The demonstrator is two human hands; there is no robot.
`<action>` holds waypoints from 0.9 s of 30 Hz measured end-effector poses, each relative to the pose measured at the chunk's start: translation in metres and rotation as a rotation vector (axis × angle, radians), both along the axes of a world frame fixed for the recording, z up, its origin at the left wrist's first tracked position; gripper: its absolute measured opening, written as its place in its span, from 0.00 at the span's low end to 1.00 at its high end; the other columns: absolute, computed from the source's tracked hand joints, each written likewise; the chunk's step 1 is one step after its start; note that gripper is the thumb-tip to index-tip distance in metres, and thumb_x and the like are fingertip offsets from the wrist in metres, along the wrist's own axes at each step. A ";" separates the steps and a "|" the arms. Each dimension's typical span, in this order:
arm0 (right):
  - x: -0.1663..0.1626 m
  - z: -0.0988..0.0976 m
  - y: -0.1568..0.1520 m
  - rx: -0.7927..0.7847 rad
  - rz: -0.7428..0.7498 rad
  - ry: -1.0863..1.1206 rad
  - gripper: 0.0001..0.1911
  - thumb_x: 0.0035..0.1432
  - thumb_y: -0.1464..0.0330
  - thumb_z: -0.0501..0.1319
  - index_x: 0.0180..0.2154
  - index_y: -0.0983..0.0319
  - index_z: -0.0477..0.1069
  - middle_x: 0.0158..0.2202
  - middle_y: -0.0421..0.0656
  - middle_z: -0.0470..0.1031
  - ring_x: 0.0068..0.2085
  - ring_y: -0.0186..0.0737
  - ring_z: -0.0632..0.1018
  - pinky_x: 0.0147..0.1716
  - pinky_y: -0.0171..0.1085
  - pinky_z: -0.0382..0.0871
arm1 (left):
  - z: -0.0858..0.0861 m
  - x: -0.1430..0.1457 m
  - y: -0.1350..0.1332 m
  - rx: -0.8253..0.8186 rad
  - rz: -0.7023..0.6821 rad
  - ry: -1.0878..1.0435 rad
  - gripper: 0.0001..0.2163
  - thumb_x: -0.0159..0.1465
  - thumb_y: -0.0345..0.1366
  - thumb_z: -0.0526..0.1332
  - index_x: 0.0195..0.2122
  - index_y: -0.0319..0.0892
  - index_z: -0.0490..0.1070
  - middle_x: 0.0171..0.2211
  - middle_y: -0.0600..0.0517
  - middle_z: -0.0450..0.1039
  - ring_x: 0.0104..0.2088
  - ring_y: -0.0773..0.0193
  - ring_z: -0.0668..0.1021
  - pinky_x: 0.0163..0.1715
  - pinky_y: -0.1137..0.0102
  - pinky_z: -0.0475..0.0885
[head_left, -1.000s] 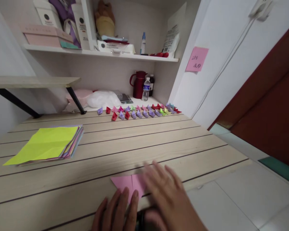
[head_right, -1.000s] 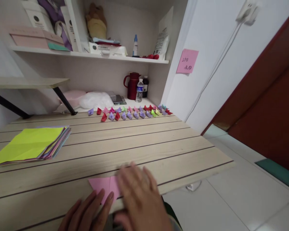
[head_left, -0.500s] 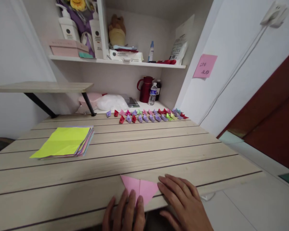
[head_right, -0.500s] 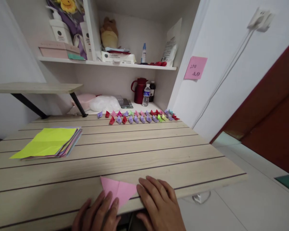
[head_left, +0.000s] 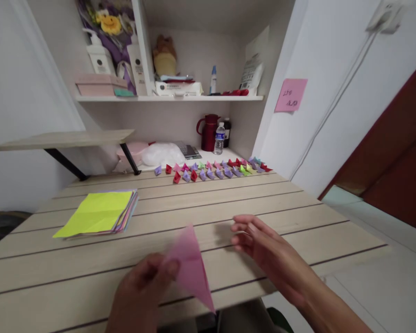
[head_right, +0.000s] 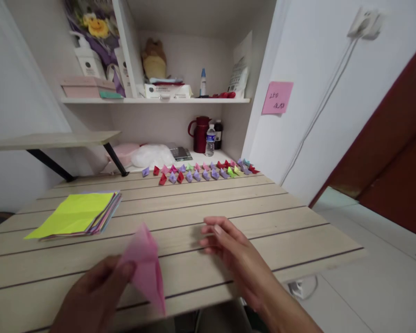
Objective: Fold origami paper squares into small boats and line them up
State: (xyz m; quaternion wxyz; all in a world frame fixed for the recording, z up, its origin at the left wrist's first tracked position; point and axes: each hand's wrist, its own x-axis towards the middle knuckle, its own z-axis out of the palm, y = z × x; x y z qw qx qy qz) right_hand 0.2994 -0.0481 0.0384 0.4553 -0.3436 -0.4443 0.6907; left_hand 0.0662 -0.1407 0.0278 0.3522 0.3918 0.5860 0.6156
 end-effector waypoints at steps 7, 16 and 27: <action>-0.089 0.015 0.087 -0.175 0.133 0.115 0.11 0.61 0.61 0.64 0.42 0.60 0.72 0.35 0.41 0.76 0.29 0.34 0.77 0.30 0.34 0.70 | 0.017 -0.014 0.103 -0.127 -0.273 -0.689 0.03 0.59 0.25 0.67 0.32 0.38 0.77 0.33 0.49 0.81 0.34 0.68 0.81 0.41 0.73 0.76; -0.092 0.002 0.064 -0.103 0.325 0.322 0.24 0.55 0.48 0.66 0.40 0.63 0.76 0.34 0.41 0.76 0.31 0.33 0.75 0.34 0.32 0.70 | 0.007 -0.004 0.089 -0.152 -0.449 -0.771 0.06 0.62 0.30 0.66 0.40 0.37 0.78 0.40 0.46 0.81 0.41 0.64 0.80 0.48 0.68 0.74; -0.086 0.013 0.061 0.081 0.460 0.378 0.23 0.52 0.61 0.73 0.47 0.64 0.75 0.35 0.42 0.74 0.32 0.32 0.74 0.31 0.30 0.66 | 0.010 -0.001 0.088 -0.105 -0.563 -0.759 0.09 0.58 0.39 0.70 0.36 0.40 0.79 0.33 0.51 0.79 0.32 0.67 0.77 0.36 0.70 0.73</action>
